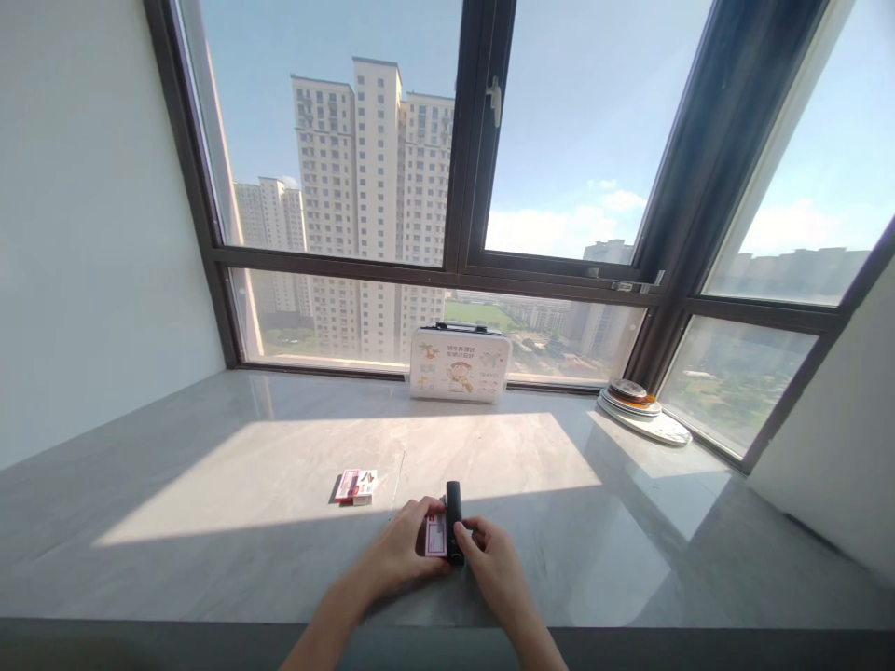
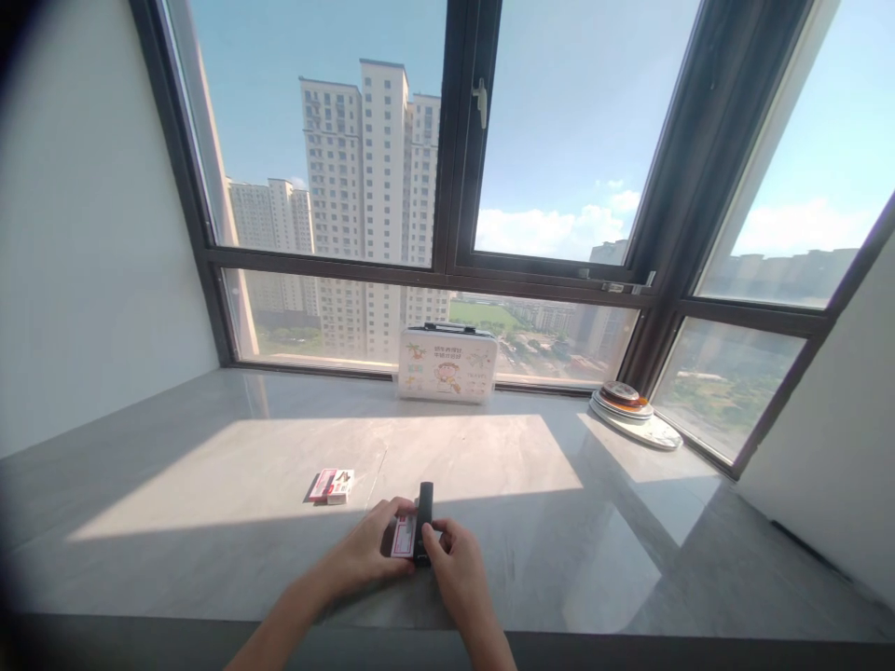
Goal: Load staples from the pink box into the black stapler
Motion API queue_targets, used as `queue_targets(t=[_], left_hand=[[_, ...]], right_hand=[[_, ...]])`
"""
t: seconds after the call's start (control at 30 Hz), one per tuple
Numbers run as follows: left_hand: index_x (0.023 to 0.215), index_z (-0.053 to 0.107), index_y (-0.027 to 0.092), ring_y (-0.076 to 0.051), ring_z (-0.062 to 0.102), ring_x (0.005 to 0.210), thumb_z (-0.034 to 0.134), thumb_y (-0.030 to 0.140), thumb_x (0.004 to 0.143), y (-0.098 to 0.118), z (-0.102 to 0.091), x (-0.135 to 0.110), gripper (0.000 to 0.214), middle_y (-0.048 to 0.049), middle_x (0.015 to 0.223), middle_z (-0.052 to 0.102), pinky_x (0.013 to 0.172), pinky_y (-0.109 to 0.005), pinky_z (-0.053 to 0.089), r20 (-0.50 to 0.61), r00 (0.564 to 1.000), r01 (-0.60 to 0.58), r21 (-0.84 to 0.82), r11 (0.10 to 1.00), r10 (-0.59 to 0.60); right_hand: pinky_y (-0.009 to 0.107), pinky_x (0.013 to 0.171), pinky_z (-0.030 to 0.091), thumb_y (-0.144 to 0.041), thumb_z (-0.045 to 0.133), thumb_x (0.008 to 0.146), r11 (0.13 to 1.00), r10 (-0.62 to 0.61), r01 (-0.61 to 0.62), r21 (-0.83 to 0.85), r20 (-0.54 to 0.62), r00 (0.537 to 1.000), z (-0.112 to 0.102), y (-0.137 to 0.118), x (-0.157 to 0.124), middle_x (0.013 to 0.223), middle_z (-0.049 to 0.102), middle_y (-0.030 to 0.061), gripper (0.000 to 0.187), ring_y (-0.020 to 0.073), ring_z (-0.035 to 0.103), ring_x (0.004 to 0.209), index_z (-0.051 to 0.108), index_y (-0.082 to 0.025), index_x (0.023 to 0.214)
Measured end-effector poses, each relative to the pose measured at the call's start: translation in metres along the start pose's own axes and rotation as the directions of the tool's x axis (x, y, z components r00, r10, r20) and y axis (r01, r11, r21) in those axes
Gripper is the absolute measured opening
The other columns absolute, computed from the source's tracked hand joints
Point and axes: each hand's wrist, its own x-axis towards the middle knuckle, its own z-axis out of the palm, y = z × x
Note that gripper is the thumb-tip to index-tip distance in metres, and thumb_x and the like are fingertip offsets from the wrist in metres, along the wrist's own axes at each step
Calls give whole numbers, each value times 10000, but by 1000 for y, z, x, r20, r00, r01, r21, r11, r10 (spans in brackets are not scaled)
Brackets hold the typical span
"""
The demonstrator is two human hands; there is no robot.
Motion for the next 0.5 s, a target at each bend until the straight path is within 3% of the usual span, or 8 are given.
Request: queue_targets(t=[0.13, 0.23, 0.3, 0.37, 0.43, 0.5], left_hand=[[1422, 466, 329, -278, 539, 1230, 835, 429, 692, 3, -10, 1, 824, -63, 1369, 559, 1054, -401, 451, -41, 996, -85, -2, 996, 85], [1423, 490, 337, -256, 502, 1288, 539, 477, 951, -5, -42, 3, 495, -51, 1420, 543, 1104, -432, 408, -206, 973, -90, 76, 993, 104], [1385, 542, 319, -249, 494, 1296, 360, 420, 1019, -24, -69, 1, 421, -40, 1380, 586, 1134, -460, 369, -361, 930, 5, 193, 981, 66], [1340, 596, 262, -269, 478, 1314, 337, 359, 1006, -51, -91, -8, 434, -65, 1388, 589, 1147, -478, 352, -454, 891, 153, 312, 938, 5], [1319, 627, 247, -309, 414, 1382, 425, 336, 956, -79, -103, -27, 425, -77, 1459, 542, 1167, -507, 321, -475, 878, 286, 418, 862, -61], [1378, 582, 298, -310, 340, 1449, 490, 381, 937, -100, -104, -51, 458, -46, 1561, 441, 1184, -508, 305, -420, 907, 271, 498, 824, -45]], right_hand=[[252, 542, 345, -656, 531, 886, 1000, 3, -3, -11, 7, 1000, 1, 2, 1, 609, 586, 11, 569, 165, 514, 580, 758, -146, 996], [252, 527, 298, -651, 522, 897, 1000, 5, -4, -27, 22, 1000, 2, 5, 2, 573, 508, -19, 561, 148, 454, 555, 753, -149, 998], [256, 527, 274, -642, 515, 908, 999, 4, -3, -36, 26, 1000, 2, 6, 3, 561, 450, -36, 547, 143, 423, 552, 748, -156, 995], [260, 534, 273, -635, 515, 913, 999, 2, 0, -42, 27, 1000, 2, 7, 3, 567, 416, -43, 534, 144, 415, 559, 743, -159, 999], [262, 543, 285, -631, 516, 914, 999, 2, 0, -44, 27, 1000, 2, 7, 3, 580, 410, -42, 528, 148, 419, 570, 740, -161, 1002], [264, 551, 295, -628, 517, 915, 999, 1, 0, -45, 29, 1000, 1, 7, 2, 592, 412, -39, 522, 152, 428, 581, 738, -163, 1003]])
